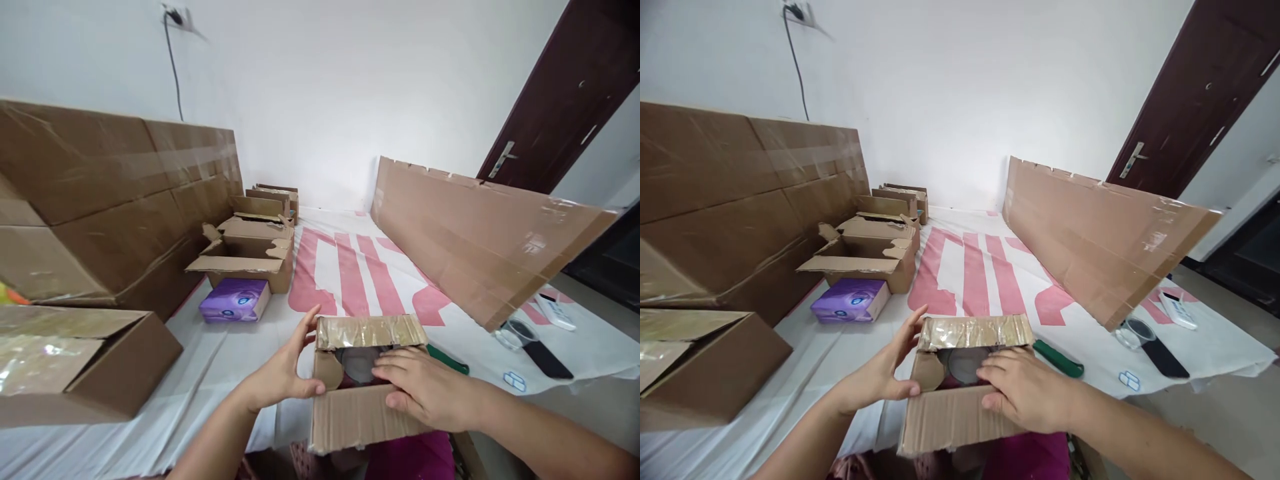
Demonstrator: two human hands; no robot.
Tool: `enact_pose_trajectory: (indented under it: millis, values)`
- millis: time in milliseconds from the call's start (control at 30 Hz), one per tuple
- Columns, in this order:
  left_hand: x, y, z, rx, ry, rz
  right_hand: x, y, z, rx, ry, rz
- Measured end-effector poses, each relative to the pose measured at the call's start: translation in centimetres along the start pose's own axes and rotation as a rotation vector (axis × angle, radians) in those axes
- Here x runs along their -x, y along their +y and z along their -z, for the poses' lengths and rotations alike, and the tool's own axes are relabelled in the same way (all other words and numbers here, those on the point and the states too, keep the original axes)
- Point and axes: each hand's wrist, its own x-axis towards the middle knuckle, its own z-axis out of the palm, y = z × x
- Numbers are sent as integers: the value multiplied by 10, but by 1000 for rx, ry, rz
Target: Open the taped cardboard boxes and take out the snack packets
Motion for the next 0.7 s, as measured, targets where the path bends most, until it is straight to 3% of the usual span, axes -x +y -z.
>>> enact_pose_trajectory:
  millis: [67,233,300,433,600,700]
  values:
    - [1,1,0,-14,4,-5,-2,1,1,22,60,-18]
    - [-2,-1,0,-28,15,-52,-14,17,1,153,411,-17]
    - [-2,0,0,-41,18,-73,-21,22,2,219,386,-83]
    - [-1,-3,-1,-67,34,-94,-30,26,6,226,206,-180]
    - [-6,-12,-3,32,139,-81,-34,21,12,133,338,-104]
    - [-10,-11,-6,66,137,-54,-45,19,16,27,157,-80]
